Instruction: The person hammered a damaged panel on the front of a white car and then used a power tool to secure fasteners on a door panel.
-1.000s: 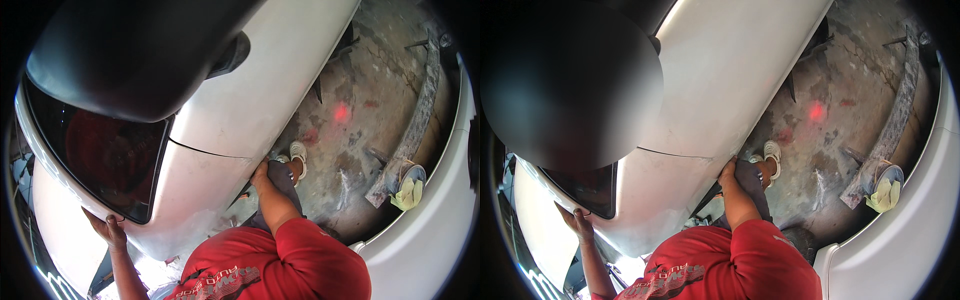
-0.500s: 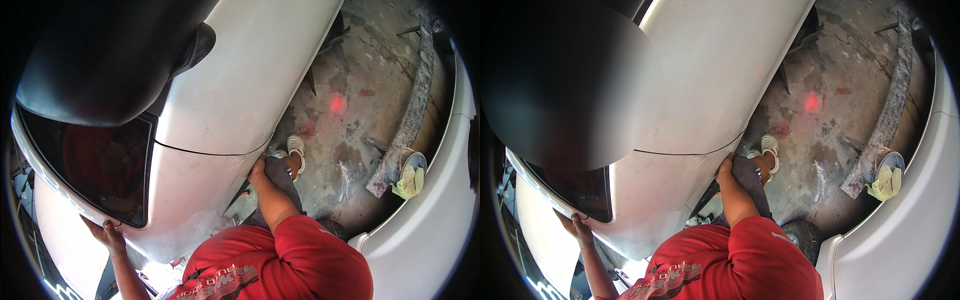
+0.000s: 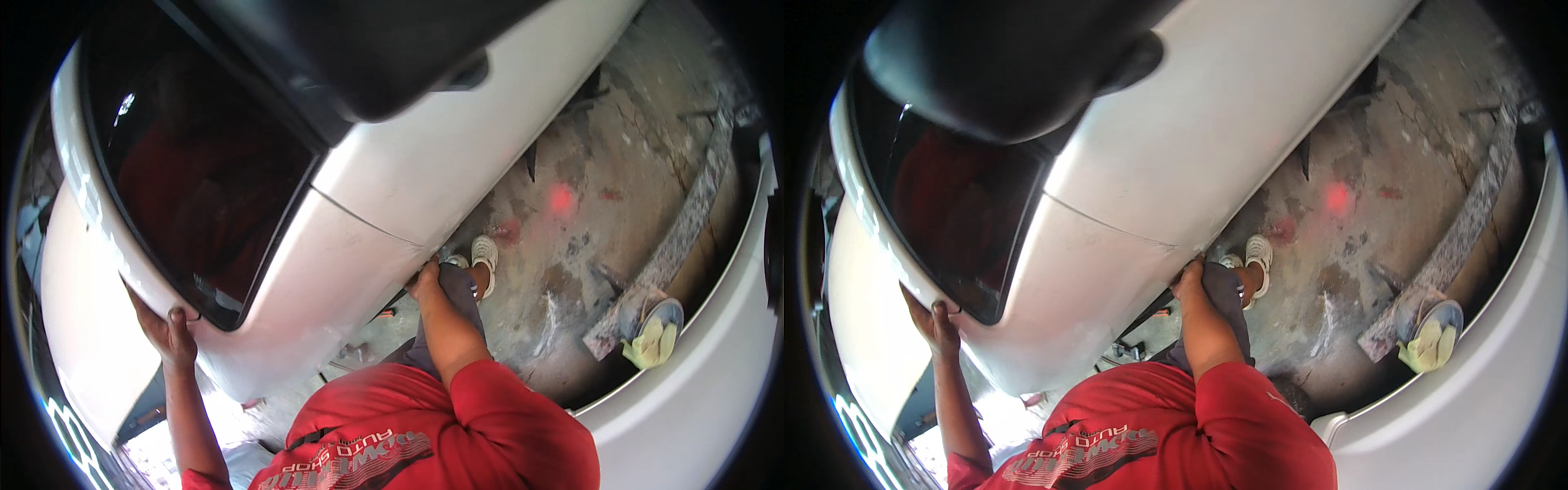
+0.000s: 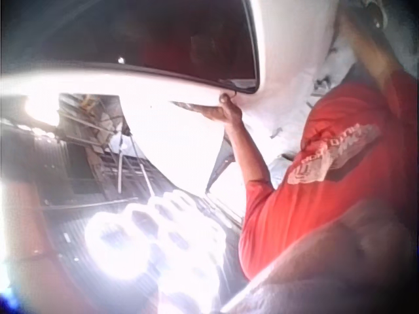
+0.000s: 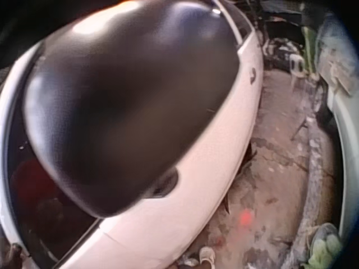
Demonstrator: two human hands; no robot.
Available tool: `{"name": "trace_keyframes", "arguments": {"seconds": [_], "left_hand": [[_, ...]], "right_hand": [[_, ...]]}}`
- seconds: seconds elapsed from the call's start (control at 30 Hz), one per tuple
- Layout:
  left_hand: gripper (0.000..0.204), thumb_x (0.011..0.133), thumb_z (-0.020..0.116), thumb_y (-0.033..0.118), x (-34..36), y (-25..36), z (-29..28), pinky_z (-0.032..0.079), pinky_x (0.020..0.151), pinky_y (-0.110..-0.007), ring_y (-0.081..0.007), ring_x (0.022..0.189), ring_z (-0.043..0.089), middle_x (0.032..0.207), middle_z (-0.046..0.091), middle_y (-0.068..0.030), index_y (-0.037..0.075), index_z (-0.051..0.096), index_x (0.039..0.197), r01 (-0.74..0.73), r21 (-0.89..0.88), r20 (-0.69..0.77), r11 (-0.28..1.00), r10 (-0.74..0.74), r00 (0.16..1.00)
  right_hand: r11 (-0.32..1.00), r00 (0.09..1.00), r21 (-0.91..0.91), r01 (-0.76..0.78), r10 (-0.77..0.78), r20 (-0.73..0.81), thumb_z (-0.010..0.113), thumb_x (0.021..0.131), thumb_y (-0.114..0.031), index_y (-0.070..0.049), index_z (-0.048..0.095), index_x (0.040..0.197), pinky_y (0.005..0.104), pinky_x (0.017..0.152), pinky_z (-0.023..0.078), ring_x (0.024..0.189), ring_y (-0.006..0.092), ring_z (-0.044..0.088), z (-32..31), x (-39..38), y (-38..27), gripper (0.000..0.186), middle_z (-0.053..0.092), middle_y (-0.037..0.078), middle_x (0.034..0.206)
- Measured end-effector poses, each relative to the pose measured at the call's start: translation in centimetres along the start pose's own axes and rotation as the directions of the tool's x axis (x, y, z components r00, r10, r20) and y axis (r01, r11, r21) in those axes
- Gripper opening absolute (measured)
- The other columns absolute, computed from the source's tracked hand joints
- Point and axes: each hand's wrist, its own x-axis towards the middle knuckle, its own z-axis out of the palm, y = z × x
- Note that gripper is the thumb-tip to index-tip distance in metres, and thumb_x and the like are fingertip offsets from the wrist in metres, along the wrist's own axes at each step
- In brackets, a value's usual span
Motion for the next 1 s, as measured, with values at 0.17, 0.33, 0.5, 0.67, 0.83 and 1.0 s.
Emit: {"name": "trace_keyframes", "arguments": {"seconds": [0.17, 0.33, 0.5, 0.67, 0.83, 1.0], "left_hand": [[0.098, 0.084, 0.069, 0.040, -0.1, -0.2, 0.4, 0.027, 0.119, -0.046, -0.0354, 0.144, 0.036, 0.153, 0.038, -0.0269, -0.007, 0.021, 0.156, -0.028, -0.011, -0.005, 1.000, 0.028, 1.000], [0.089, 0.081, 0.069, 0.041, 3.4, 4.2, 0.4, 0.029, 0.118, -0.049, -0.0432, 0.145, 0.036, 0.153, 0.040, -0.0261, -0.001, 0.036, 0.152, -0.098, -0.040, 0.035, 0.994, 0.099, 0.994], [0.057, 0.099, 0.055, 0.045, -0.1, 5.5, 0.7, 0.043, 0.105, -0.047, -0.0424, 0.123, 0.055, 0.132, 0.060, -0.0243, 0.006, 0.056, 0.140, 0.229, 0.094, -0.161, 0.969, -0.212, 0.964], [0.041, 0.103, 0.050, 0.036, 0.8, 5.3, 1.1, 0.050, 0.094, -0.047, -0.0431, 0.100, 0.066, 0.106, 0.072, -0.0224, 0.003, 0.070, 0.117, 0.319, 0.042, -0.302, 0.947, -0.293, 0.907], [0.040, 0.104, 0.049, 0.035, 1.1, 5.3, 1.9, 0.052, 0.086, -0.046, -0.0419, 0.098, 0.067, 0.102, 0.072, -0.0220, 0.003, 0.073, 0.108, 0.396, -0.017, -0.349, 0.918, -0.376, 0.858], [0.043, 0.103, 0.050, 0.040, 1.0, 5.5, 2.1, 0.053, 0.087, -0.046, -0.0402, 0.099, 0.067, 0.102, 0.073, -0.0206, 0.005, 0.073, 0.108, 0.451, -0.024, -0.359, 0.892, -0.428, 0.829]], "right_hand": [[0.964, 0.999, -0.265, -0.007, 0.017, 0.035, 0.029, 0.096, -0.075, -0.014, 0.034, 0.153, 0.0625, 0.110, 0.033, 0.137, 0.0397, 0.042, -1.3, -1.6, -0.5, 0.084, 0.039, 0.017, 0.154], [0.841, 0.993, -0.541, 0.011, -0.074, -0.095, 0.048, 0.097, -0.064, -0.016, 0.027, 0.156, 0.0635, 0.101, 0.043, 0.126, 0.0454, 0.050, -4.8, -3.9, -5.4, 0.079, 0.035, 0.025, 0.150], [0.405, 0.981, -0.913, -0.045, -0.154, -0.117, 0.047, 0.101, -0.058, -0.009, 0.029, 0.154, 0.0586, 0.097, 0.048, 0.115, 0.0446, 0.058, -6.8, -8.1, -9.7, 0.075, 0.044, 0.024, 0.144], [0.268, 0.974, -0.963, -0.022, -0.210, -0.081, 0.046, 0.103, -0.051, -0.010, 0.029, 0.156, 0.0527, 0.086, 0.054, 0.110, 0.0404, 0.061, -6.0, -12.6, -14.0, 0.069, 0.048, 0.022, 0.143], [0.113, 0.975, -0.993, 0.026, -0.224, 0.000, 0.051, 0.102, -0.045, -0.011, 0.048, 0.142, 0.0455, 0.082, 0.054, 0.100, 0.0291, 0.063, -5.4, -16.2, -15.1, 0.053, 0.060, 0.014, 0.124], [-0.066, 0.972, -0.985, 0.161, -0.164, 0.169, 0.057, 0.100, -0.041, -0.009, 0.059, 0.128, 0.0405, 0.073, 0.052, 0.090, 0.0211, 0.062, -5.4, -19.3, -14.6, 0.042, 0.064, 0.007, 0.111]]}}
